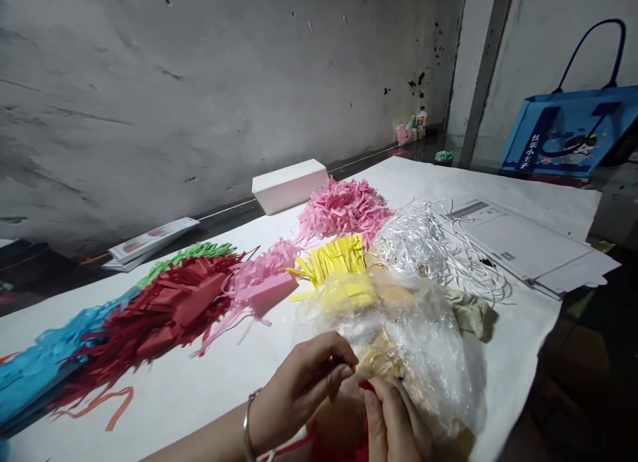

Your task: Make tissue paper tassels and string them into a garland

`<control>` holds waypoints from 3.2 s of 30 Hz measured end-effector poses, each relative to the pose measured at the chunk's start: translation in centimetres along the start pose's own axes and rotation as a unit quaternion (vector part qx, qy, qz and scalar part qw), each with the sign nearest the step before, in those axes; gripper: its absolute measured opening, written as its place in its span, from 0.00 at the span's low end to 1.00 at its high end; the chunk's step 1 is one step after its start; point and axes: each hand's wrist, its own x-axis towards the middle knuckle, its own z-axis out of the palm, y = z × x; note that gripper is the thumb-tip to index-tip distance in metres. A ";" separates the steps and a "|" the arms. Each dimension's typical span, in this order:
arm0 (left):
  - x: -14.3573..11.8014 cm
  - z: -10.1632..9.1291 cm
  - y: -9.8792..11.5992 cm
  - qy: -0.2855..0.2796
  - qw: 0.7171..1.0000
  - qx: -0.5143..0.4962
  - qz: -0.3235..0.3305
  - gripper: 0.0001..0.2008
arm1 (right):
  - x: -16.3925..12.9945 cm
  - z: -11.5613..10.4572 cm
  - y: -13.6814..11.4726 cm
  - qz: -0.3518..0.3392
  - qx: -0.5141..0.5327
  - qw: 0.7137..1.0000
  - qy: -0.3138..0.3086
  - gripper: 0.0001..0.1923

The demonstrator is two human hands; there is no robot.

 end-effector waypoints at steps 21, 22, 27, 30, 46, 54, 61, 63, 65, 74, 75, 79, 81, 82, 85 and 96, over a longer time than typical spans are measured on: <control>-9.1 -0.1 3.9 0.068 0.997 0.032 0.036 0.11 | -0.9 -2.7 -4.7 -0.178 0.041 0.959 -0.219 0.12; -9.6 -0.2 4.1 0.071 0.996 0.042 0.043 0.10 | -1.0 -2.8 -5.0 -0.177 0.046 0.958 -0.223 0.11; -12.1 -0.3 4.4 0.096 0.995 0.014 0.029 0.11 | -1.4 -2.8 -6.7 -0.228 0.046 0.956 -0.178 0.12; -13.8 -0.5 4.7 0.105 0.994 -0.026 0.003 0.14 | -1.7 -2.9 -8.0 -0.260 0.061 0.944 -0.194 0.14; -22.3 -1.2 5.6 0.185 0.983 -0.006 0.008 0.10 | -4.9 -2.1 -13.0 -0.315 0.103 0.911 -0.246 0.13; -24.2 -1.3 5.3 0.204 0.978 0.008 -0.035 0.12 | -6.2 -1.5 -14.1 -0.283 0.106 0.901 -0.311 0.12; -25.0 -1.1 4.5 0.240 0.965 -0.053 -0.094 0.09 | -6.1 -1.0 -14.8 -0.239 0.152 0.910 -0.304 0.04; -25.1 -1.2 4.4 0.246 0.959 -0.095 -0.107 0.09 | -6.1 -0.9 -14.9 -0.231 0.179 0.910 -0.294 0.05; -25.1 -1.2 4.2 0.252 0.953 -0.129 -0.106 0.09 | -6.2 -0.8 -15.0 -0.226 0.198 0.907 -0.296 0.06; -25.4 -0.8 3.6 0.266 0.943 -0.159 -0.123 0.12 | -6.5 0.0 -15.2 -0.208 0.213 0.907 -0.298 0.08; -25.4 -0.8 3.6 0.264 0.942 -0.162 -0.128 0.11 | -6.5 0.0 -15.2 -0.200 0.217 0.908 -0.298 0.08; -25.4 -0.9 3.7 0.273 0.940 -0.157 -0.130 0.10 | -6.4 0.0 -15.2 -0.161 0.238 0.902 -0.321 0.07; -25.5 -0.8 3.5 0.277 0.942 -0.145 -0.124 0.09 | -6.4 0.1 -15.3 -0.156 0.246 0.905 -0.310 0.07; -25.5 -0.7 3.5 0.279 0.942 -0.140 -0.122 0.08 | -6.5 0.2 -15.3 -0.155 0.250 0.907 -0.302 0.08; -25.5 -0.7 3.3 0.286 0.940 -0.142 -0.122 0.07 | -6.7 0.4 -15.3 -0.140 0.259 0.904 -0.308 0.08; -25.5 -0.7 3.7 0.295 0.944 -0.083 -0.121 0.06 | -6.8 0.5 -15.5 -0.157 0.258 0.901 -0.312 0.08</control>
